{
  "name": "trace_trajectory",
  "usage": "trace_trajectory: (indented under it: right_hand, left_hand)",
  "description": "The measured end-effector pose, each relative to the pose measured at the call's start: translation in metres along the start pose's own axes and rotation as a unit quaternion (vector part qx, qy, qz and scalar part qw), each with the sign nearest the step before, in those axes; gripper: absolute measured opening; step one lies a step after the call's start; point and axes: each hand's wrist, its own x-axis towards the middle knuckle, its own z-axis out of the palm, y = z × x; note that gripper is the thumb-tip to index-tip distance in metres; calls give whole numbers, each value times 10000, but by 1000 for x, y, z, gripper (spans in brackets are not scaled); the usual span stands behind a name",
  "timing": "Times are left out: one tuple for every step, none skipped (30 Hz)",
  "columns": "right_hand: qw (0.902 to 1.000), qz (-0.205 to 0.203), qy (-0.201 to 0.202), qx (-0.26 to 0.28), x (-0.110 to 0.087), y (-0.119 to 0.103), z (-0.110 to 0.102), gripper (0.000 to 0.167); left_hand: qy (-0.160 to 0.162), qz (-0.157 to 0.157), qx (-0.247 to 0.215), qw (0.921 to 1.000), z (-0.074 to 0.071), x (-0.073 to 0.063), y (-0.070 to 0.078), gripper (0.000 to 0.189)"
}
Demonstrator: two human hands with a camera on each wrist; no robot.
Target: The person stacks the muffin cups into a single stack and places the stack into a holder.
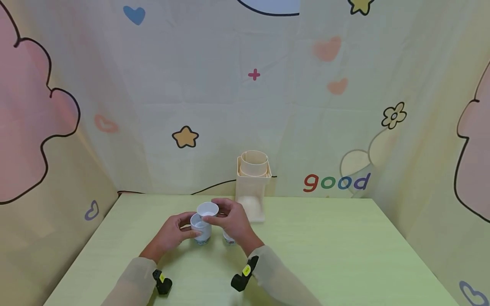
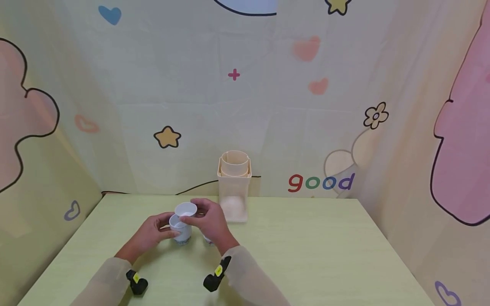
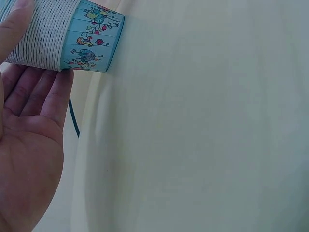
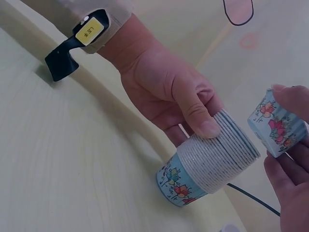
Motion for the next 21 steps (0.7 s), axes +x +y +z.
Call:
trace_trajectory:
  right_hand:
    - [10000,12,-29,22,0,0,1,56]
    - [10000,19,-53,26,1,1,2,55]
    - [10000,24,-66,24,1,1,3,55]
    - [10000,28,-80,12,2,1,4,55]
    - [10000,40,-85,-30,2,2,5,56]
    - [9999,48,-84,-49,3,2,6,56]
    - [9999,64,-82,-82,4,3,7,56]
    - [9999,87,-76,-125,4,3,7,56]
    - [9998,113,-71,-151,5,4,8,56]
    - [9997,154,-76,-174,6,5,9,56]
    - [9996,204,-80,-170,6,5,9,56]
    - [9996,231,-89,-154,6,5,9,55]
    - [9995,262,-100,-141,6,6,10,54]
    - [9995,283,-113,-125,7,6,10,54]
    - [9995,286,-127,-100,7,7,10,53]
    - [9994,298,-138,-79,7,7,10,53]
    - [9994,312,-155,-49,7,8,10,52]
    - [9993,321,-179,-35,8,9,10,51]
    - [9992,327,-213,-35,8,10,10,50]
    - [9992,319,-252,-44,8,12,10,49]
    - [9990,316,-294,-58,9,13,10,49]
  left_hand:
    - [-2,-5,9,10000,0,0,0,64]
    - [-7,-9,25,10000,0,0,0,65]
    - [-18,-9,34,10000,0,0,0,65]
    - [-33,-5,38,10000,0,0,0,65]
    - [-38,3,41,10000,0,0,0,66]
    - [-42,13,37,10000,0,0,0,66]
    - [-49,18,26,10000,0,0,0,66]
    - [-57,24,17,10000,0,-1,0,66]
    - [-67,29,11,10000,0,-1,0,67]
    - [-69,33,4,10000,0,0,0,67]
    - [-70,32,2,10000,0,0,0,67]
    - [-68,27,4,10000,0,0,0,66]
    - [-66,20,7,10000,0,0,0,66]
    - [-61,17,23,10000,0,0,0,66]
    - [-56,15,37,10000,0,0,0,66]
    - [-50,13,52,10000,0,0,0,67]
    - [-45,7,71,10000,0,0,0,67]
    - [-38,4,91,10000,0,0,0,67]
    - [-29,-5,100,9999,0,0,0,67]
    - [-24,-6,121,9999,-1,0,-1,67]
    - [-21,-8,128,9999,-1,0,-1,67]
